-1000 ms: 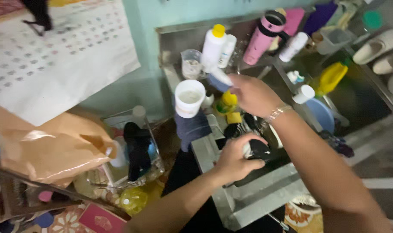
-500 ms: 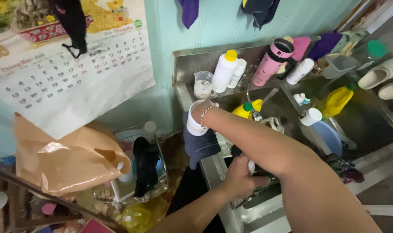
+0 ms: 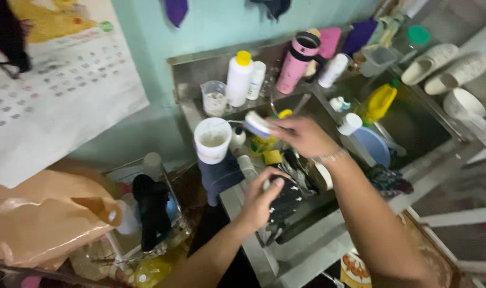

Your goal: The person removes the laces from a white sneaker, then scrubs the shoe with a brush and soapy water at a sink. They rinse the shoe and repeat the process on a second sneaker, scrubbing the upper and sole before rinsing again.

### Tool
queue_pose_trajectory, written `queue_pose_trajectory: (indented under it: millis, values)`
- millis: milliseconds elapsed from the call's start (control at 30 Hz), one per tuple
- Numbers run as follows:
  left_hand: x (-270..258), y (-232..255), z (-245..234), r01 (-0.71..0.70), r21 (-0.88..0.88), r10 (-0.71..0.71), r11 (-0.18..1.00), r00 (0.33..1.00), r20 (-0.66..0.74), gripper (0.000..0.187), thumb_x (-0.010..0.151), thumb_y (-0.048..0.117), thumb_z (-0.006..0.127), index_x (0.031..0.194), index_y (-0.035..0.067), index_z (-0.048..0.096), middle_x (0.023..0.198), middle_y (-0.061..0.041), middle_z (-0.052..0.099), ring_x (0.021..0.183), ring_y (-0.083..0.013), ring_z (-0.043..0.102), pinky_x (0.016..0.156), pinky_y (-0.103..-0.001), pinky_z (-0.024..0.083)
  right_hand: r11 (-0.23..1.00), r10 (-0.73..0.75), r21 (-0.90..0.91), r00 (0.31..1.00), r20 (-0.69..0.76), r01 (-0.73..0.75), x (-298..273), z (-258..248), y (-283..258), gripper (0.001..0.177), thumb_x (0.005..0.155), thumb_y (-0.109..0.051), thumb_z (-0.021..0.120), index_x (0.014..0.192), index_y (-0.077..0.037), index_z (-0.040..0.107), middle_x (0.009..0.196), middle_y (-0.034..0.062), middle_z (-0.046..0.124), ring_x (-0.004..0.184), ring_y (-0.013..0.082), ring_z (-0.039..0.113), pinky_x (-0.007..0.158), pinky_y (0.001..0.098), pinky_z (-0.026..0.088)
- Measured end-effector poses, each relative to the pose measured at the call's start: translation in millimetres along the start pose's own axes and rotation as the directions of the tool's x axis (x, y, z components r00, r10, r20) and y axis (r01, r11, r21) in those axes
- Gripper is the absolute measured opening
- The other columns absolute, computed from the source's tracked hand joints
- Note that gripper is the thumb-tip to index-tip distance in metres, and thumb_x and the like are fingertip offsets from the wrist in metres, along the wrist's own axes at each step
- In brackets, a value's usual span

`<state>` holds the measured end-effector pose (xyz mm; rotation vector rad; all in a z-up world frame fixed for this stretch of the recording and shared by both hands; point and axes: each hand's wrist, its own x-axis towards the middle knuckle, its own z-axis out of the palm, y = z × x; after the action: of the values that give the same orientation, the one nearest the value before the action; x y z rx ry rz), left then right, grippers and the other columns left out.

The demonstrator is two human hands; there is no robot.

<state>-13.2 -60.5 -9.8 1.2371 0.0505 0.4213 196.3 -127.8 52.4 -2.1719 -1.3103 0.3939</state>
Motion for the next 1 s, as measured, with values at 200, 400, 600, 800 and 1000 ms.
queue_pose_trajectory:
  millis: [200, 400, 600, 800, 1000]
  values:
    - [8.7, -7.0, 15.4, 0.244, -0.276, -0.249, 0.93, 0.968, 0.02, 0.022, 0.098, 0.021, 0.055, 0.102, 0.002, 0.066, 0.095, -0.008, 0.073, 0.088, -0.0195, 0.068, 0.081, -0.035, 0.054, 0.771, 0.405, 0.609, 0.881, -0.244, -0.186, -163.8, 72.0, 110.1, 0.055, 0.101, -0.012, 0.06, 0.154, -0.004, 0.049, 0.092, 0.0001, 0.06, 0.081, 0.0122, 0.054, 0.075, 0.0289, 0.047]
    - [11.9, -28.7, 61.0, 0.172, -0.099, -0.181, 0.98, 0.979, -0.095, 0.022, 0.102, 0.018, 0.056, 0.107, 0.001, 0.068, 0.102, -0.007, 0.068, 0.094, -0.0116, 0.062, 0.087, -0.025, 0.049, 0.605, 0.485, 0.79, 0.741, -0.464, 0.099, -245.4, 120.1, 91.1, 0.041, 0.111, -0.016, 0.06, 0.15, -0.004, 0.053, 0.098, -0.0019, 0.053, 0.084, 0.0131, 0.051, 0.071, 0.0297, 0.04]
    - [21.1, -34.5, 65.9, 0.422, -0.28, -0.446, 0.862, 0.895, -0.022, 0.022, 0.099, 0.021, 0.056, 0.104, 0.002, 0.066, 0.093, -0.006, 0.064, 0.085, -0.0158, 0.062, 0.08, -0.031, 0.05, 0.984, 0.155, 0.012, 0.812, -0.562, -0.179, -233.2, 67.8, 13.1, 0.047, 0.096, -0.015, 0.069, 0.142, -0.009, 0.058, 0.102, 0.0119, 0.062, 0.088, 0.0311, 0.064, 0.078, 0.0401, 0.053]
    - [21.7, -45.6, 75.5, 0.304, 0.052, -0.293, 0.951, 0.943, -0.159, 0.053, 0.108, 0.04, 0.03, 0.099, 0.003, 0.067, 0.089, -0.005, 0.066, 0.082, -0.0138, 0.062, 0.081, -0.03, 0.051, 0.959, 0.124, -0.152, 0.838, -0.531, -0.239, -208.0, 45.3, -22.9, 0.046, 0.091, -0.027, 0.072, 0.132, -0.009, 0.068, 0.09, 0.0126, 0.06, 0.078, 0.0326, 0.063, 0.069, 0.0422, 0.05]
    - [21.7, -50.0, 75.8, 0.187, 0.081, -0.172, 0.979, 0.971, -0.167, 0.047, 0.108, 0.033, 0.036, 0.099, -0.001, 0.067, 0.091, -0.008, 0.061, 0.085, -0.016, 0.057, 0.082, -0.032, 0.047, 0.96, 0.112, -0.161, 0.838, -0.534, -0.231, -205.2, 39.8, -16.2, 0.045, 0.096, -0.03, 0.069, 0.136, -0.01, 0.068, 0.09, 0.0093, 0.064, 0.071, 0.0291, 0.065, 0.064, 0.0406, 0.052]
